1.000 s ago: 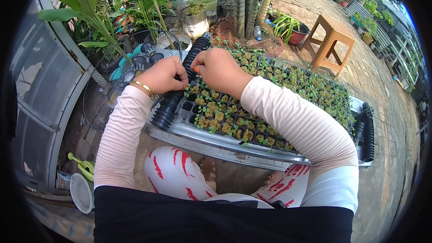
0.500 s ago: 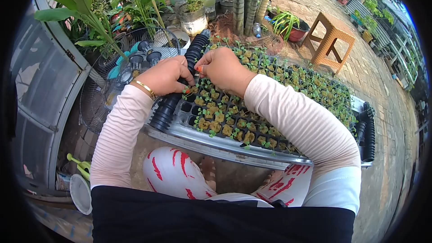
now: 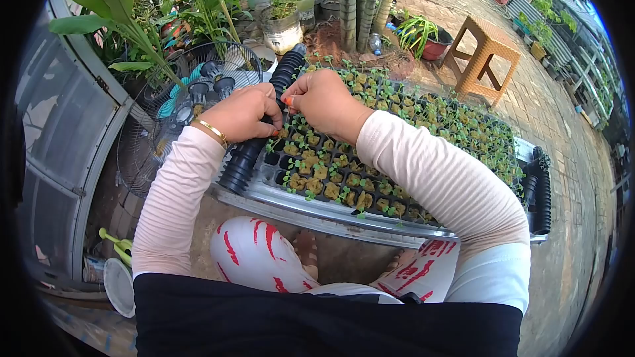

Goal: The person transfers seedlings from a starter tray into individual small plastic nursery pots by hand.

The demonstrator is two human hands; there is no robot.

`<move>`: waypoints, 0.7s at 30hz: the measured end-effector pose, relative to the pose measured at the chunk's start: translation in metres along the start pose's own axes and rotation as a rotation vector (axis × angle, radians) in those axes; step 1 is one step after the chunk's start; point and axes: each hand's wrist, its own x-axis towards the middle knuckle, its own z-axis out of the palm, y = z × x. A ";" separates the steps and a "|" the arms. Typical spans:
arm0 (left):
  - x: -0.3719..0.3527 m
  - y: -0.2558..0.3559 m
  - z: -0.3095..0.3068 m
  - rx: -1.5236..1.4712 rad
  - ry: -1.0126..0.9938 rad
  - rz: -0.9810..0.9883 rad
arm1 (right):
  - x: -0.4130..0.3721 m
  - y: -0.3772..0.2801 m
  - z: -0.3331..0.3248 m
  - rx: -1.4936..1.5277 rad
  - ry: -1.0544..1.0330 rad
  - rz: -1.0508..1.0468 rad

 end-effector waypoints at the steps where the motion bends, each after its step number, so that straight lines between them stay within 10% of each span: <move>1: 0.000 0.000 0.001 0.000 0.000 0.000 | 0.000 0.001 0.000 -0.005 0.023 -0.019; 11: -0.001 0.001 0.009 0.056 0.125 0.074 | -0.006 -0.006 0.004 -0.478 0.106 -0.244; 21: 0.006 -0.011 0.003 -0.123 0.102 0.067 | -0.001 -0.005 -0.003 0.019 0.086 0.050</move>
